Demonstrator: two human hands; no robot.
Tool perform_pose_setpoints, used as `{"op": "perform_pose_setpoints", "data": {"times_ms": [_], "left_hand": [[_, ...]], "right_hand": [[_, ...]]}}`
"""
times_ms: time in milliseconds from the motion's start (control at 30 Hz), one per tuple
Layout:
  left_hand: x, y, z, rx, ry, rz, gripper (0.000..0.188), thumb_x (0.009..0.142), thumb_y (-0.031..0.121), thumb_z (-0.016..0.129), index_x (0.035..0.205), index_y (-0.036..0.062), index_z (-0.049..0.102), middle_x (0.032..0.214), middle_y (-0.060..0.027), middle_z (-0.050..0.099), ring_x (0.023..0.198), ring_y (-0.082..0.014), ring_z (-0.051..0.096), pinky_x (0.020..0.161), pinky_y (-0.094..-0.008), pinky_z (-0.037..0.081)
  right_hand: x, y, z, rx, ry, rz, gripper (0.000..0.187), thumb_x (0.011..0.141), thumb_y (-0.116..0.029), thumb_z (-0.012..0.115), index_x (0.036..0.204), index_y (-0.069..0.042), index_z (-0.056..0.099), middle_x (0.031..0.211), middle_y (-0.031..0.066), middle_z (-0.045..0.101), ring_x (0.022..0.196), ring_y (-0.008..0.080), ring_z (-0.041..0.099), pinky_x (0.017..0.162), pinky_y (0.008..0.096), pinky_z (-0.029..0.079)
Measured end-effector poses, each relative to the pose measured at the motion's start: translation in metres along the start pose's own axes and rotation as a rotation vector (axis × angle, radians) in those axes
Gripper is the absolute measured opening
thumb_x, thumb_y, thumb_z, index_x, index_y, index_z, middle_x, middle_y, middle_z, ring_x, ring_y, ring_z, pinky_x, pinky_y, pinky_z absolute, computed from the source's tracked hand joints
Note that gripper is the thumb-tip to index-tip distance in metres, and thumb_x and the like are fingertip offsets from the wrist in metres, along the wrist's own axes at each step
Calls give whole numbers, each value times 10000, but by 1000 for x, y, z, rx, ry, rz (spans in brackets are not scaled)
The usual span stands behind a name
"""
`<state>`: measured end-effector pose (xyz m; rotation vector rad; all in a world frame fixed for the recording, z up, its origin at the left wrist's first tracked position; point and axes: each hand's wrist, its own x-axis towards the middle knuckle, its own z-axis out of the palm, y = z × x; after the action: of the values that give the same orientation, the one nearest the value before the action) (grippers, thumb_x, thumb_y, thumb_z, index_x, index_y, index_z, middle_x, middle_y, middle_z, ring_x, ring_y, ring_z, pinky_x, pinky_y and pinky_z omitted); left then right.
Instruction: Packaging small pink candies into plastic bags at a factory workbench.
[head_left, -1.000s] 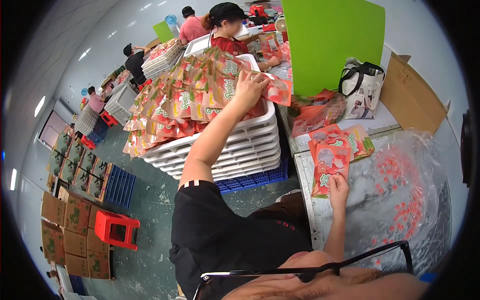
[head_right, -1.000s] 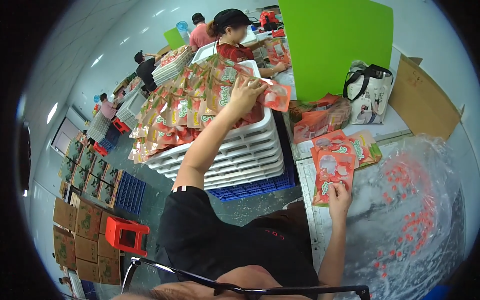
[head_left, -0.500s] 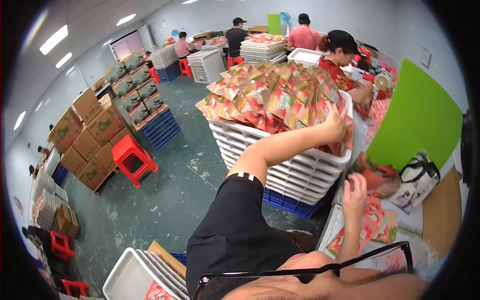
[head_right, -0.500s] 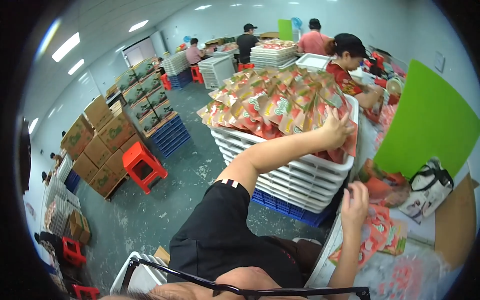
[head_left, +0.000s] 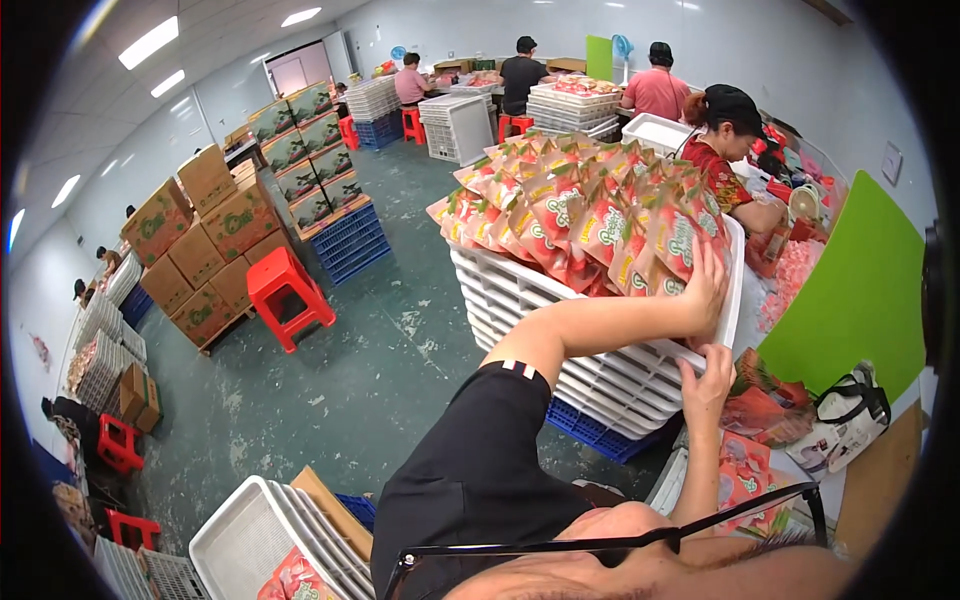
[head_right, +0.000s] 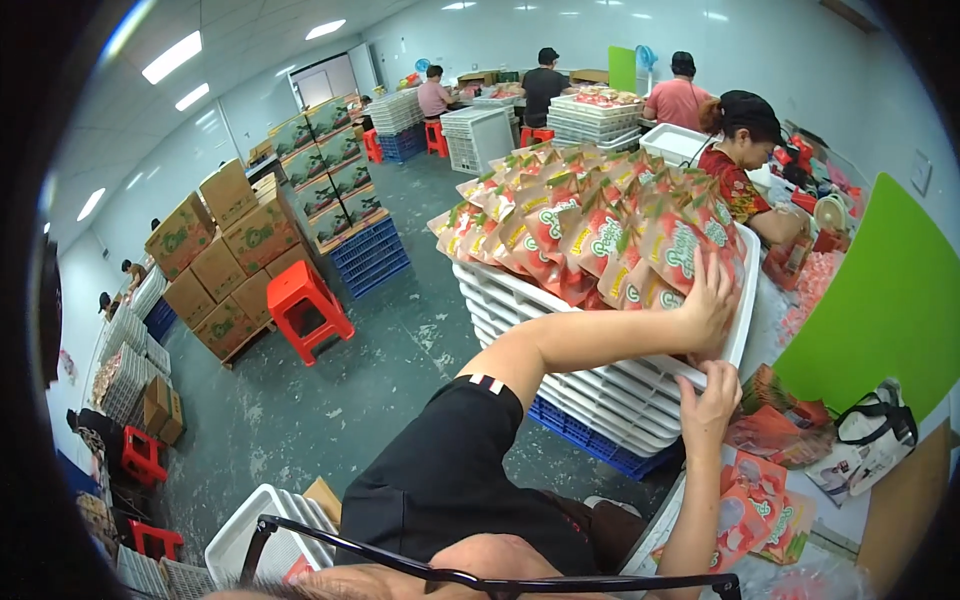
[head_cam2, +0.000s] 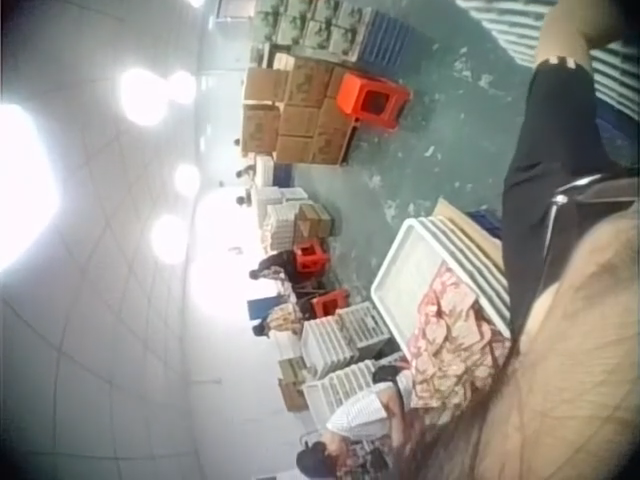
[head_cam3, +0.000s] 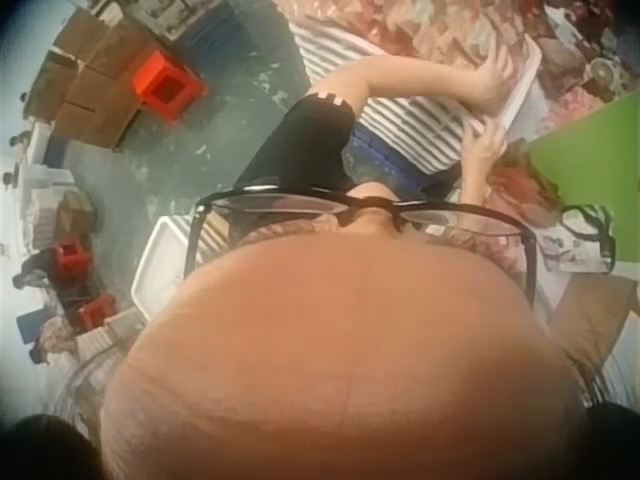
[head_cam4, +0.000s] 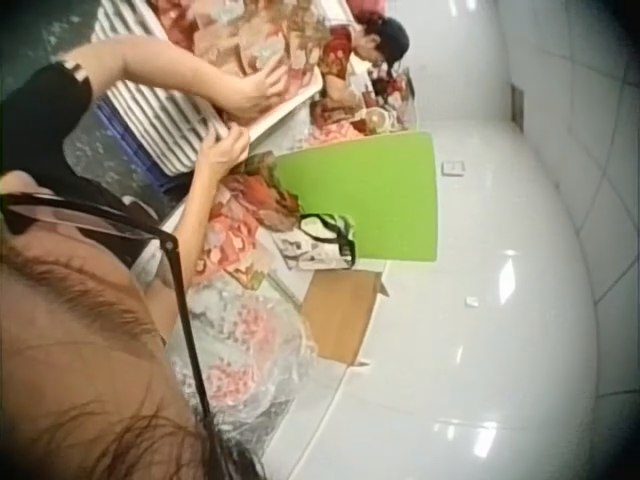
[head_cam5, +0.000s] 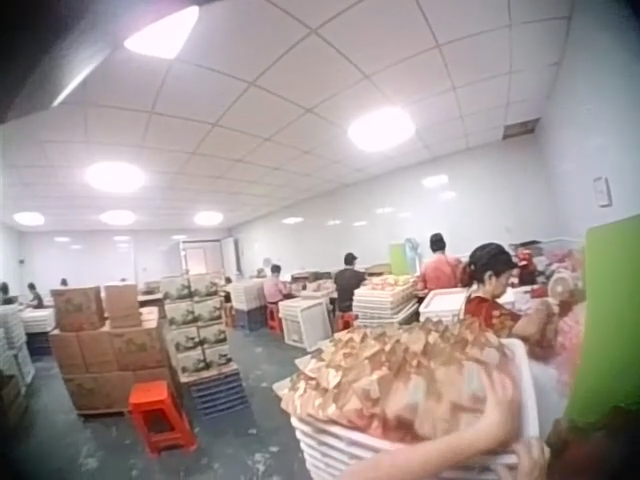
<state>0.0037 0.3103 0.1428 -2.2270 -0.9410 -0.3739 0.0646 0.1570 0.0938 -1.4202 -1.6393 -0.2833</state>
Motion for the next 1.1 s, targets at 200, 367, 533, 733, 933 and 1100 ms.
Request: {"op": "perform_pose_setpoints", "data": {"times_ms": [200, 367, 533, 733, 933, 1100], "left_hand": [[-11, -12, -18, -32, -152, 172, 598, 865, 449, 519, 1311, 68, 636, 1475, -216, 438, 1436, -509, 231, 1014, -863, 67], [-9, -41, 2, -68, -186, 187, 572, 867, 424, 514, 1297, 71, 645, 1474, -210, 448, 1424, -515, 268, 1007, -864, 88], [-14, -32, -6, -117, -252, 163, 668, 864, 512, 517, 1386, 98, 568, 1526, -183, 395, 1458, -504, 197, 1016, -856, 52], [-25, 15, 25, -335, 19, 237, 603, 859, 435, 561, 1327, 58, 595, 1434, -190, 457, 1399, -539, 291, 983, -877, 43], [-46, 45, -49, -1162, 605, 240, 327, 765, 100, 632, 1087, 47, 630, 1269, -169, 582, 1241, -383, 522, 1037, -556, 398], [-127, 127, -50, -1522, 327, 264, 160, 777, 64, 719, 922, 53, 651, 925, -126, 649, 908, -334, 624, 801, -416, 504]], "right_hand": [[0, 4, -9, -70, -2, 9, 298, 777, -174, 764, 971, -38, 584, 981, 120, 561, 979, 344, 545, 894, 431, 400], [-1, 4, -14, -67, -46, 55, 332, 766, -204, 785, 993, -51, 597, 1024, 116, 578, 1035, 346, 544, 931, 439, 400], [4, 6, -9, -40, -56, 56, 341, 748, -205, 798, 975, -46, 599, 999, 115, 581, 993, 336, 561, 907, 431, 409], [-9, -6, -20, 42, -4, 89, 313, 788, -132, 760, 1030, -14, 600, 1077, 153, 578, 1046, 360, 563, 936, 435, 426], [-115, -3, -75, 29, 21, 313, 256, 849, -50, 707, 1094, -9, 645, 1124, 137, 626, 1010, 261, 624, 851, 354, 501], [-217, -15, -98, 160, -45, 773, 141, 861, -57, 696, 974, 24, 676, 914, 153, 686, 825, 272, 681, 757, 348, 536]]}}
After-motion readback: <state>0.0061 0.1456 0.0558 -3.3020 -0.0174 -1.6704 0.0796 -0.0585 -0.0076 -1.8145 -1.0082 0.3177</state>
